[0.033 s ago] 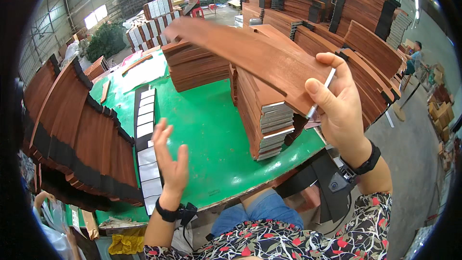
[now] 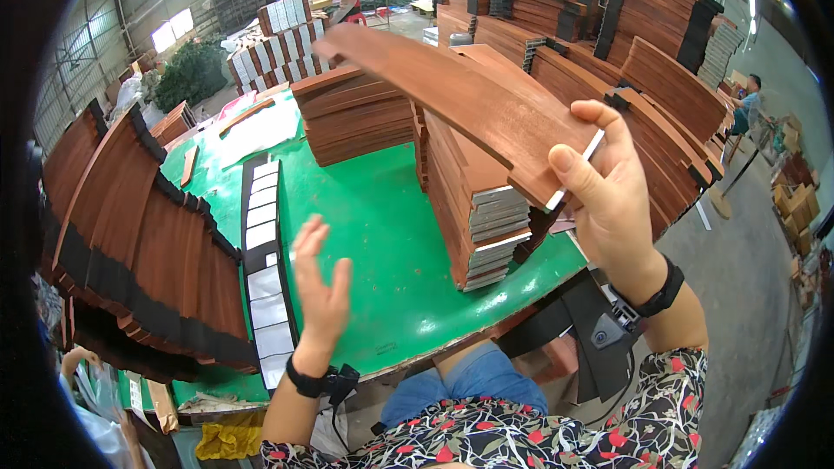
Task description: The recorder is stacking and organizing small wooden boards with metal edges on a work table in a factory setting.
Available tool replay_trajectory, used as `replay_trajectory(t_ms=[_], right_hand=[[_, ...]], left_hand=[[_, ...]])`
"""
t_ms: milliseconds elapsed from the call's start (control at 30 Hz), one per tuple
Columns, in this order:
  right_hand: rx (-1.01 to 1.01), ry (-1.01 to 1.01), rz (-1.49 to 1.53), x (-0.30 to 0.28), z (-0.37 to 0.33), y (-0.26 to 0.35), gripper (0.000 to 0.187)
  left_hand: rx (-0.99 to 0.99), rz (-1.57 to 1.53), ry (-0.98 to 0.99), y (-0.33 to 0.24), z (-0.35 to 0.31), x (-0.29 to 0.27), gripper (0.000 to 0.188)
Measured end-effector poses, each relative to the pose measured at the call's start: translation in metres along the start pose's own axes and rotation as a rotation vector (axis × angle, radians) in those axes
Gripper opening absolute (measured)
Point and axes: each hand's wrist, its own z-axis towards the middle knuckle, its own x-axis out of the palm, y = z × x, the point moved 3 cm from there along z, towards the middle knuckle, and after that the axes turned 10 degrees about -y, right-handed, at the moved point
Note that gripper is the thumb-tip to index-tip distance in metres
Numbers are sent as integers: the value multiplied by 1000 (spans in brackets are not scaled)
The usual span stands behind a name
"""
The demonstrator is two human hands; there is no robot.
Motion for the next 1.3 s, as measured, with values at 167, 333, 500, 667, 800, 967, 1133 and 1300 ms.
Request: replay_trajectory(t_ms=[167, 333, 500, 667, 800, 967, 1133, 1300], right_hand=[[97, -68, -34, -19, 4, -29, 59], [108, -119, -83, -23, 7, -33, 60], [95, -93, -234, -36, 11, -36, 66], [-18, -26, -352, -23, 14, -29, 61], [-31, 11, -449, -11, 11, -17, 55], [22, 80, -644, -35, -2, -17, 65], [-212, 22, -437, -38, -19, -38, 75], [-28, -94, -565, -103, -97, -138, 51]], left_hand=[[-110, -81, 330, 16, -45, 72, 48], [-183, -154, 548, 10, -61, 110, 50], [-187, -146, 659, 14, -60, 132, 53], [-237, -159, 704, 14, -63, 140, 54], [-261, -198, 682, 15, -67, 137, 54], [-290, -221, 691, 15, -80, 138, 56], [-288, -161, 618, 22, -91, 140, 62], [-571, -374, 641, 25, -90, 148, 64]])
